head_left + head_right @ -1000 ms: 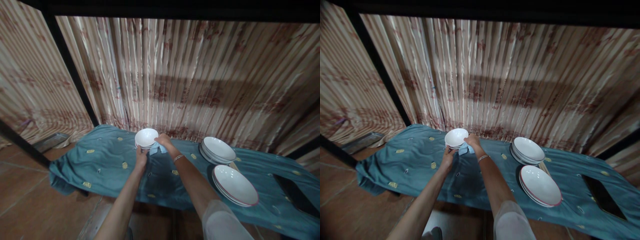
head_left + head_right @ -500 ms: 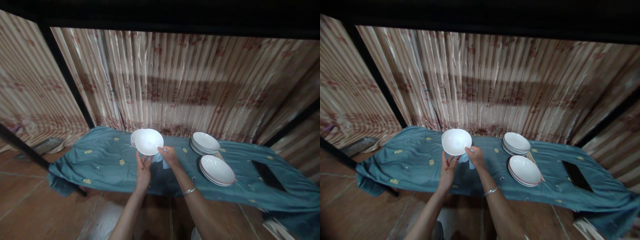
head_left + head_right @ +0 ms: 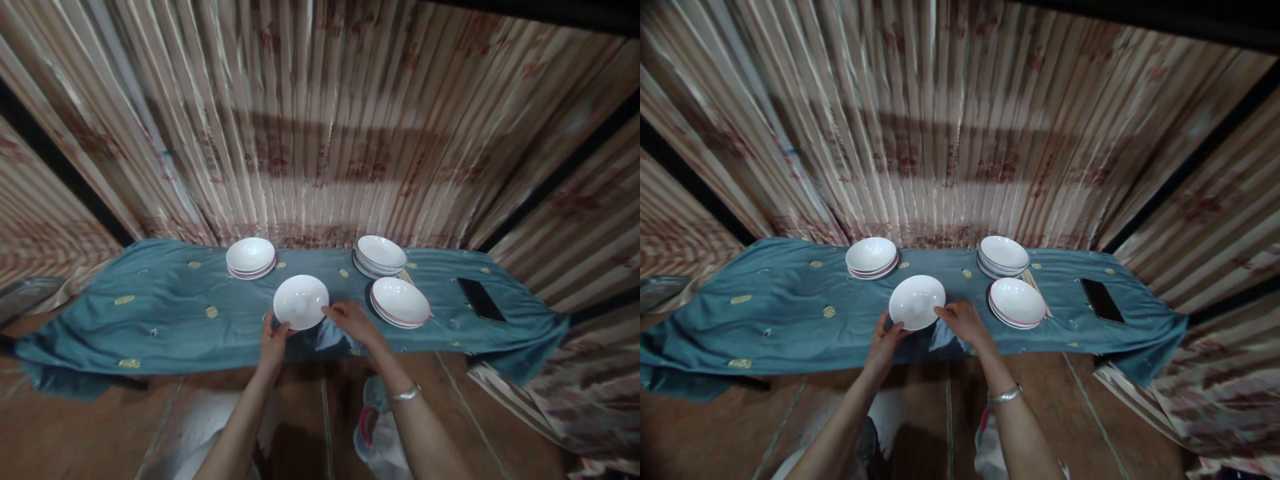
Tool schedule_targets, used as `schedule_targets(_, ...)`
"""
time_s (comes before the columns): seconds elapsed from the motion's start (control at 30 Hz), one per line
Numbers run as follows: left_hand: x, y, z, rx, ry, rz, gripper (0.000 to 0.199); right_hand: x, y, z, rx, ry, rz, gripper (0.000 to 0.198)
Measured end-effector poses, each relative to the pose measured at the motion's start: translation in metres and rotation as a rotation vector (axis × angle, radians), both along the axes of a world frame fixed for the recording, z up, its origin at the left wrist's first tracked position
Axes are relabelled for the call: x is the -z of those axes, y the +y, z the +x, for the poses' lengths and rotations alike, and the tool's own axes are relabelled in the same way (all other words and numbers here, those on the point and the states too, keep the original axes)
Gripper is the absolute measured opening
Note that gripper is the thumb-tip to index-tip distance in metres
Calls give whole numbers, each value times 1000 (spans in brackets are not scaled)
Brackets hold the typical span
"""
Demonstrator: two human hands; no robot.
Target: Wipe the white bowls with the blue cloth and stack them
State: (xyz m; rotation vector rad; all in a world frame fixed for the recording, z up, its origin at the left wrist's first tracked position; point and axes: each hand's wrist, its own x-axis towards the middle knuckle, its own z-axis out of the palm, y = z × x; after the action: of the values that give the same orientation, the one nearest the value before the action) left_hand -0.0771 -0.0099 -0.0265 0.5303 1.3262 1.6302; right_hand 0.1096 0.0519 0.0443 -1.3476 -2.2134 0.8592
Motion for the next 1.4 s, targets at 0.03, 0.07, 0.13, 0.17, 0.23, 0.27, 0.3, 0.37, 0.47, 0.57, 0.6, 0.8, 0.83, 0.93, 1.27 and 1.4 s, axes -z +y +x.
schedule_targets(0.03, 1, 0, -2, 25, 19, -6, 67, 0, 3, 7, -26, 31, -22, 53)
schedule_targets(0.07, 2, 1, -4, 48, 40, -12, 70, 0, 6, 12, -38, 63, -51, 55)
schedule_targets(0.13, 2, 3, -6, 91, 88, -24, 77, 5, 10, 17, -39, 138, -111, 55)
schedule_targets(0.17, 1, 4, -5, 110, 114, -27, 78, 8, 12, 17, -32, 175, -140, 54)
schedule_targets(0.23, 0, 7, -4, 139, 166, -29, 79, 16, 15, 14, -33, 243, -180, 48)
schedule_targets(0.27, -1, 7, -3, 152, 191, -22, 78, 19, 16, 11, -38, 270, -188, 44)
schedule_targets(0.3, -1, 8, -2, 163, 219, -9, 76, 22, 17, 8, -41, 290, -191, 39)
schedule_targets(0.37, -1, 6, -1, 187, 279, 16, 71, 25, 21, 3, -53, 307, -203, 38)
schedule_targets(0.47, -1, 3, -2, 224, 337, 15, 65, 26, 25, -2, -88, 267, -203, 48)
schedule_targets(0.57, -2, 1, -3, 234, 347, -6, 66, 26, 26, -6, -45, 140, -46, 49)
schedule_targets(0.6, -2, 1, -3, 235, 360, -7, 66, 27, 26, -8, -1, 83, 28, 46)
schedule_targets(0.8, -11, 2, 0, 227, 360, 13, 72, 40, 31, -27, 180, -130, 301, 36)
schedule_targets(0.83, -12, 2, 1, 226, 341, 16, 72, 43, 33, -32, 189, -129, 309, 35)
schedule_targets(0.93, -14, 2, 2, 212, 297, 25, 71, 47, 38, -51, 200, -45, 289, 34)
schedule_targets(1.27, -6, 1, 0, 183, 209, 40, 71, 48, 29, -71, -170, 273, -6, 37)
schedule_targets(1.4, -6, -1, 1, 203, 215, 34, 77, 43, 24, -55, -328, 217, -43, 35)
